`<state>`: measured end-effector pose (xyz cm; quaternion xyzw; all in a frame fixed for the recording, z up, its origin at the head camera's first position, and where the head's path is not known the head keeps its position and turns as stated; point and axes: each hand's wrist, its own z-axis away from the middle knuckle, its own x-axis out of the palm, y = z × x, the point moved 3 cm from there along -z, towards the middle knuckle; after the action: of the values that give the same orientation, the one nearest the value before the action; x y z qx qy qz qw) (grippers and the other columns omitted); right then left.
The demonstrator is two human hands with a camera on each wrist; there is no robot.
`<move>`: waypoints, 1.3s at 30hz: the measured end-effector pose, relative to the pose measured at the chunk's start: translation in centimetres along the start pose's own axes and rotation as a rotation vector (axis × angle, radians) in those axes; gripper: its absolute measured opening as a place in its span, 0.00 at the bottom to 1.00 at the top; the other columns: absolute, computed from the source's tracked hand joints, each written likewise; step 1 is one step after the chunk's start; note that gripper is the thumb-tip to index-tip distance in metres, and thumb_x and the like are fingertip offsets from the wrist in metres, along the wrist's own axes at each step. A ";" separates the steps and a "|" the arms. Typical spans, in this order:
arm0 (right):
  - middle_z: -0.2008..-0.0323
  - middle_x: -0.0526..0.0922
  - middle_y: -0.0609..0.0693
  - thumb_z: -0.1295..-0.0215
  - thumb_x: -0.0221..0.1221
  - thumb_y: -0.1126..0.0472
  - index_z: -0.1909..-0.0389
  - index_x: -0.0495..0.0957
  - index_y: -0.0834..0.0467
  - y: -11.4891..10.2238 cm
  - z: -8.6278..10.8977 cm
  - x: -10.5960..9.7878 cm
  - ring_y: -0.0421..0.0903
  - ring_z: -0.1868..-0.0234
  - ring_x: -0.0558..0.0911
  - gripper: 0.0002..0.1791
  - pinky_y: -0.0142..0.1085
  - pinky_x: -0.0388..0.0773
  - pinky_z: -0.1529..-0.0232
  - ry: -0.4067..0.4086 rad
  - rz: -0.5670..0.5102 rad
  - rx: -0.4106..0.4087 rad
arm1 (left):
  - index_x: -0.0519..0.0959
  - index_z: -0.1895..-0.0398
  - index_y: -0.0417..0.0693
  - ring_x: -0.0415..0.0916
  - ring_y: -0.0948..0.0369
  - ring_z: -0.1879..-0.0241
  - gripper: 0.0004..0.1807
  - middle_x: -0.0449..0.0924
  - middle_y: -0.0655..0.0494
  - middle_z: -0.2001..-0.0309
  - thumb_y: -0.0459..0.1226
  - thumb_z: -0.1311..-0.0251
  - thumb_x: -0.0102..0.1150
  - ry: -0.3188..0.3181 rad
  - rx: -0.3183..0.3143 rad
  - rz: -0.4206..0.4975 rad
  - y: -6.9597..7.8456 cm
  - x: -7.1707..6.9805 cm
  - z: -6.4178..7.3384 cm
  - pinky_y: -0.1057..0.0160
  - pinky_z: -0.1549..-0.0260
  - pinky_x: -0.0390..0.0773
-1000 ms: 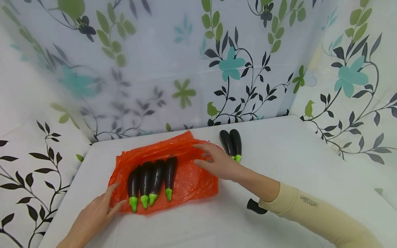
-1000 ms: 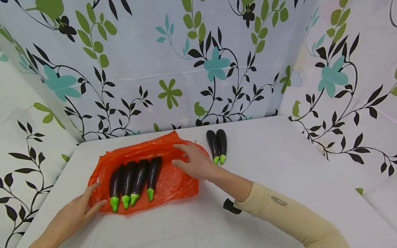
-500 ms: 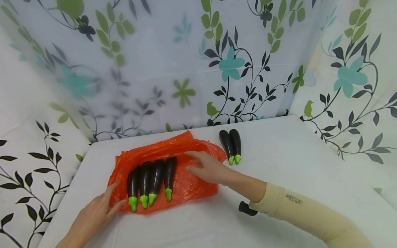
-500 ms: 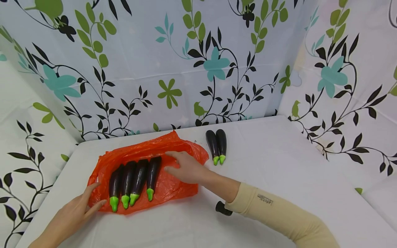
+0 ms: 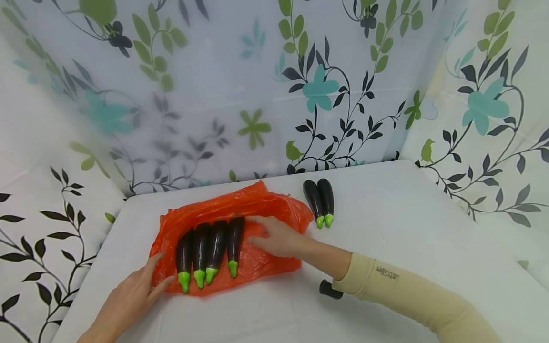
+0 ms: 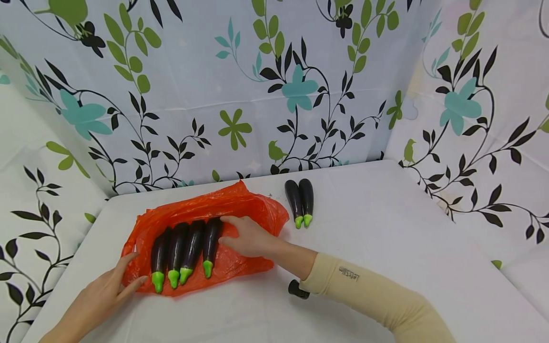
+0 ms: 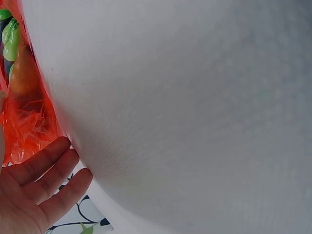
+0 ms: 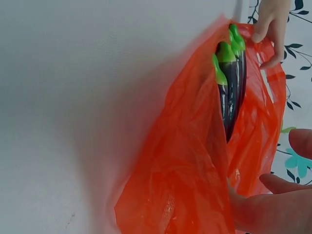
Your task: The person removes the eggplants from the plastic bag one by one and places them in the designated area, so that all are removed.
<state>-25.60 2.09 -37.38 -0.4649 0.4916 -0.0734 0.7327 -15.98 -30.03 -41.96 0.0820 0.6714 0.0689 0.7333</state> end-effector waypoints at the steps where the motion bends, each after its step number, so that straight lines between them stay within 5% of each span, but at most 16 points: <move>1: 0.38 0.72 0.50 0.33 0.60 0.52 0.28 0.62 0.51 0.0 -0.1 0.1 0.51 0.40 0.72 0.34 0.40 0.79 0.51 -0.001 0.005 0.000 | 0.56 0.31 0.38 0.77 0.39 0.55 0.47 0.77 0.32 0.51 0.64 0.40 0.55 -0.001 -0.001 0.000 0.0 0.0 0.0 0.37 0.58 0.79; 15: 0.34 0.70 0.50 0.33 0.60 0.49 0.27 0.61 0.47 0.5 -1.3 2.0 0.49 0.36 0.69 0.35 0.47 0.75 0.42 -0.048 0.037 0.078 | 0.57 0.33 0.39 0.78 0.40 0.57 0.46 0.78 0.33 0.53 0.64 0.40 0.55 0.035 0.023 0.004 0.1 0.2 0.2 0.38 0.60 0.79; 39: 0.37 0.72 0.50 0.34 0.62 0.50 0.28 0.62 0.42 0.7 -3.4 4.0 0.46 0.41 0.71 0.34 0.43 0.77 0.46 -0.042 0.028 0.114 | 0.56 0.32 0.40 0.77 0.38 0.55 0.48 0.77 0.32 0.51 0.66 0.41 0.53 0.016 0.001 -0.001 0.1 0.1 0.2 0.37 0.59 0.78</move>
<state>-26.46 -1.87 -40.78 -0.4168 0.4779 -0.0812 0.7690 -15.75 -29.92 -42.01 0.0814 0.6773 0.0686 0.7279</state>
